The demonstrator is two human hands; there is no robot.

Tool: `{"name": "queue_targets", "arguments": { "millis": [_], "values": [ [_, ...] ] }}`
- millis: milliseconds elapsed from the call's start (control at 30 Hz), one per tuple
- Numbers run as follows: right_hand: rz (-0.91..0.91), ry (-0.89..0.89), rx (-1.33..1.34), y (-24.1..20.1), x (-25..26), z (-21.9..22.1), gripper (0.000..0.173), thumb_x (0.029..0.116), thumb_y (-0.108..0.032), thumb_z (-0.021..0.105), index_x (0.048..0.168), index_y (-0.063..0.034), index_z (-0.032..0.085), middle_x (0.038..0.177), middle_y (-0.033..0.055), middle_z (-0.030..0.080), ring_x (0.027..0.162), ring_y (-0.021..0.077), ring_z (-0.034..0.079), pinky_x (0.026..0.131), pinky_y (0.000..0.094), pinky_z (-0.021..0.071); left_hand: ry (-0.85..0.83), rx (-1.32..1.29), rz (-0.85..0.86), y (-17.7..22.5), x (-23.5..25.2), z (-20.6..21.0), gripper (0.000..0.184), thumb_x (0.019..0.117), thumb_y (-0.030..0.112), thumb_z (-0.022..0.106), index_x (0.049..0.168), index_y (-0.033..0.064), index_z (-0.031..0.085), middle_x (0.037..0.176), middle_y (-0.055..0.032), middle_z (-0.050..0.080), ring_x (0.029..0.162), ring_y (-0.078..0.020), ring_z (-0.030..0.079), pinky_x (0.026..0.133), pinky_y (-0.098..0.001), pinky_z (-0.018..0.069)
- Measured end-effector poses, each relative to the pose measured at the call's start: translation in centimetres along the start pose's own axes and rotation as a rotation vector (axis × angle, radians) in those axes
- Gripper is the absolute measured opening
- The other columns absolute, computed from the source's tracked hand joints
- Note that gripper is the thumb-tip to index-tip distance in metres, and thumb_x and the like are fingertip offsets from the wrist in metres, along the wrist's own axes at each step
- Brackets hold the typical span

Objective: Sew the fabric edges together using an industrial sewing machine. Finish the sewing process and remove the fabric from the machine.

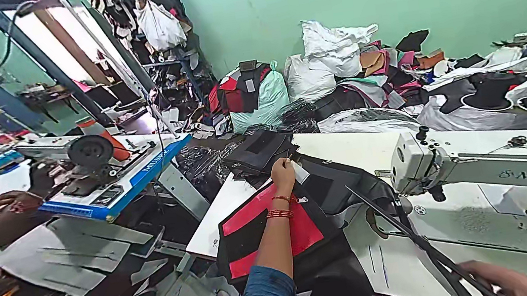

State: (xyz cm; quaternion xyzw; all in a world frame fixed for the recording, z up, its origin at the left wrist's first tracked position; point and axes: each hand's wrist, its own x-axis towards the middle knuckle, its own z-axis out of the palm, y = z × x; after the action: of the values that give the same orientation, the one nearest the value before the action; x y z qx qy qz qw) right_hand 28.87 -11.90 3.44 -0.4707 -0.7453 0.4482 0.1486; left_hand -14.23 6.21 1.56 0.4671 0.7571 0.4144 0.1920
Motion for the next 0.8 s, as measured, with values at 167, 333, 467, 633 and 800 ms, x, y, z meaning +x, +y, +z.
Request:
{"name": "queue_targets", "arguments": {
  "millis": [167,333,467,633,800],
  "values": [
    [0.061,-0.242,0.164,-3.5,9.7,0.0,0.073,0.0827,-0.072,0.061,0.125,-0.0132,0.055,0.067,-0.0091,0.052,0.046,0.0036,0.048,0.044,0.0225,0.0446,0.188,-0.357,-0.048,-5.7,0.3,0.5,0.033,0.1082,0.012,0.045,0.113,-0.0122,0.066,0.112,-0.0282,0.067,0.110,-0.0328,0.063,0.102,-0.0474,0.0461],
    [0.133,-0.412,0.183,-8.1,17.7,0.2,0.063,0.0880,-0.070,0.054,0.117,-0.0136,0.053,0.066,-0.0058,0.050,0.047,0.0071,0.051,0.045,0.0229,0.0474,0.215,-0.524,-0.140,-7.2,0.5,0.8,0.031,0.1079,0.011,0.044,0.104,-0.0113,0.065,0.103,-0.0232,0.065,0.099,-0.0262,0.060,0.095,-0.0447,0.0464],
    [0.183,-0.490,0.150,-10.1,21.5,0.7,0.053,0.0981,-0.062,0.044,0.117,-0.0125,0.052,0.067,-0.0051,0.048,0.047,0.0067,0.049,0.045,0.0217,0.0461,0.211,-0.570,-0.156,-7.2,0.5,0.7,0.030,0.1076,0.009,0.043,0.105,-0.0111,0.065,0.103,-0.0221,0.065,0.099,-0.0249,0.060,0.094,-0.0431,0.0462],
    [0.261,-0.547,0.083,-10.2,23.6,0.9,0.050,0.0994,-0.062,0.045,0.112,-0.0138,0.053,0.064,-0.0050,0.046,0.045,0.0066,0.047,0.044,0.0219,0.0445,0.220,-0.559,-0.166,-7.0,0.6,0.6,0.030,0.1078,0.008,0.043,0.103,-0.0112,0.065,0.101,-0.0222,0.065,0.098,-0.0256,0.060,0.094,-0.0436,0.0459],
    [0.241,-0.536,0.044,-10.4,24.9,0.8,0.046,0.0992,-0.059,0.047,0.108,-0.0143,0.054,0.065,-0.0061,0.046,0.045,0.0051,0.046,0.043,0.0207,0.0435,0.216,-0.554,-0.168,-6.8,0.6,0.4,0.029,0.1073,0.008,0.044,0.097,-0.0096,0.065,0.092,-0.0187,0.062,0.090,-0.0231,0.058,0.089,-0.0418,0.0460]
  ]
}}
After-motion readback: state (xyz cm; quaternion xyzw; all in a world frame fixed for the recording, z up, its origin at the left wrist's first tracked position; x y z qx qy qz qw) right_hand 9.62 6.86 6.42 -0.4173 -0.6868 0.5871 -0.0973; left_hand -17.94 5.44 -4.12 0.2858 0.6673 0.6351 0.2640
